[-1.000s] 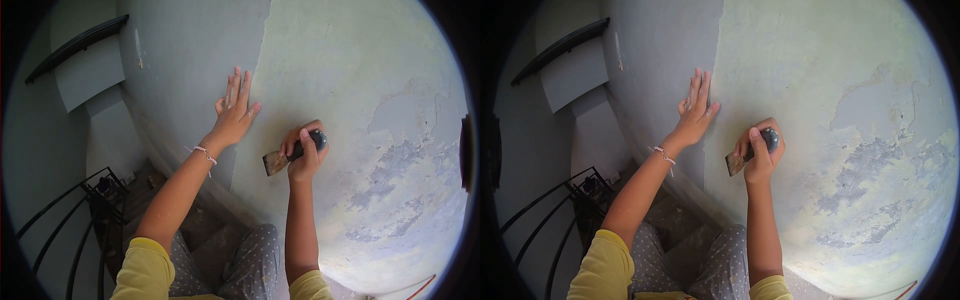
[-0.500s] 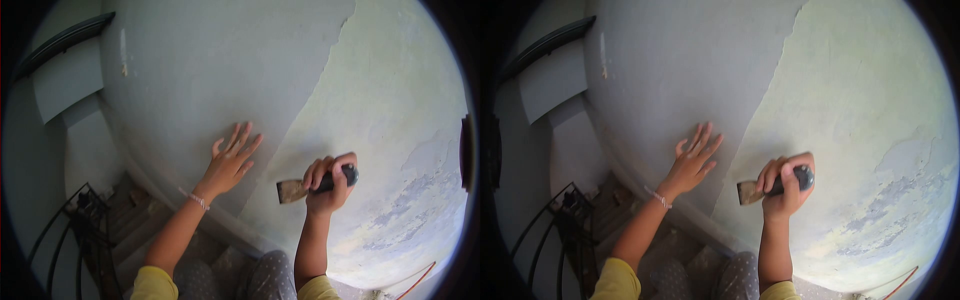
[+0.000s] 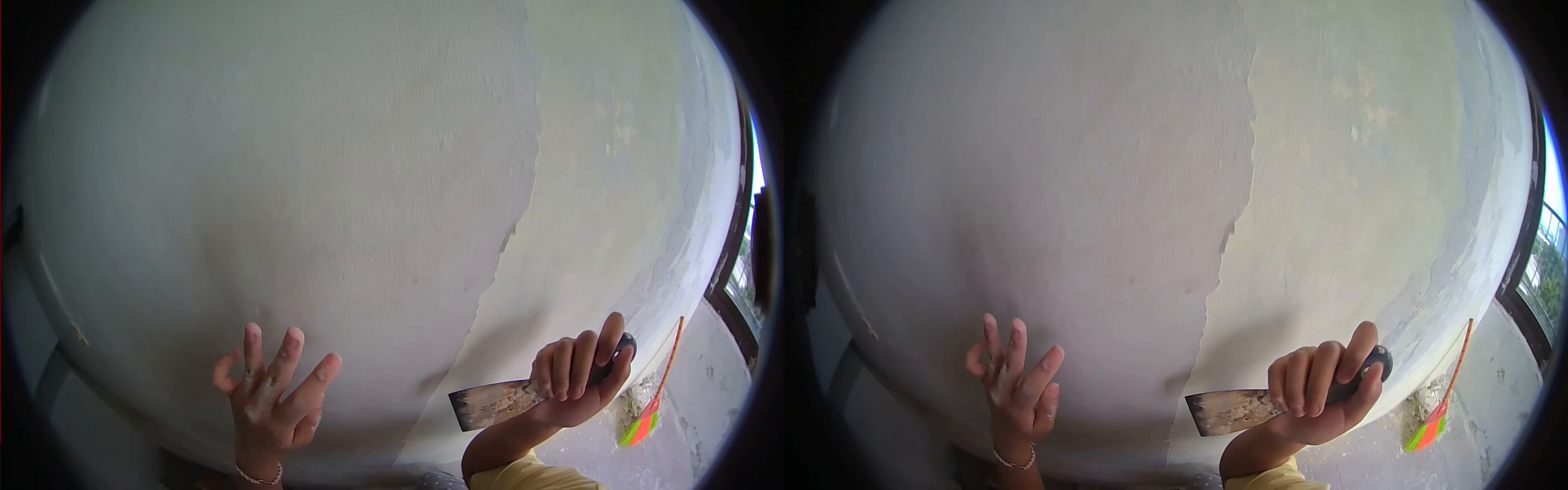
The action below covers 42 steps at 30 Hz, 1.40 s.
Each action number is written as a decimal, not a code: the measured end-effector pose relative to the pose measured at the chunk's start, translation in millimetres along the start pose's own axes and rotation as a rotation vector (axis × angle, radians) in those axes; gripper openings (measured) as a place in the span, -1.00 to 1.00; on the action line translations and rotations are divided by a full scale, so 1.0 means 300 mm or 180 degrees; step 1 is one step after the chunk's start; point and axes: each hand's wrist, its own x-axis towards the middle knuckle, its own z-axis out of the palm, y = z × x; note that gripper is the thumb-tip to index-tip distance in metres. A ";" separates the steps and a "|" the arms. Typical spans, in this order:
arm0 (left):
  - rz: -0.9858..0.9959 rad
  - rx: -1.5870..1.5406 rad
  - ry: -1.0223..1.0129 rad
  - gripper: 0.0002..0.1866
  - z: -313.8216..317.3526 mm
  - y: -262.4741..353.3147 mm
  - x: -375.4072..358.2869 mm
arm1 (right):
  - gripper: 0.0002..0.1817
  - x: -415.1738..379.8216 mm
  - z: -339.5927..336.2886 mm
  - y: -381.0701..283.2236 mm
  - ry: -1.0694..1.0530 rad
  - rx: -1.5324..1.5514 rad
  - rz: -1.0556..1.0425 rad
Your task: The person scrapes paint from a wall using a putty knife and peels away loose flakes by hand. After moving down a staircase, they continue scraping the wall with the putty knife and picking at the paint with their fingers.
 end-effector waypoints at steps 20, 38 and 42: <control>0.0193 0.0597 0.0622 -0.47 -0.064 -0.233 0.660 | -0.62 0.163 0.251 0.149 0.1056 -0.2033 0.0856; 0.0083 0.0331 0.1114 -0.47 -0.142 -0.338 0.733 | -0.53 0.347 0.484 0.209 0.0856 -0.2898 0.0841; 0.0095 0.0398 0.1071 -0.47 -0.152 -0.338 0.727 | -0.52 0.361 0.472 0.209 0.0830 -0.2757 0.0904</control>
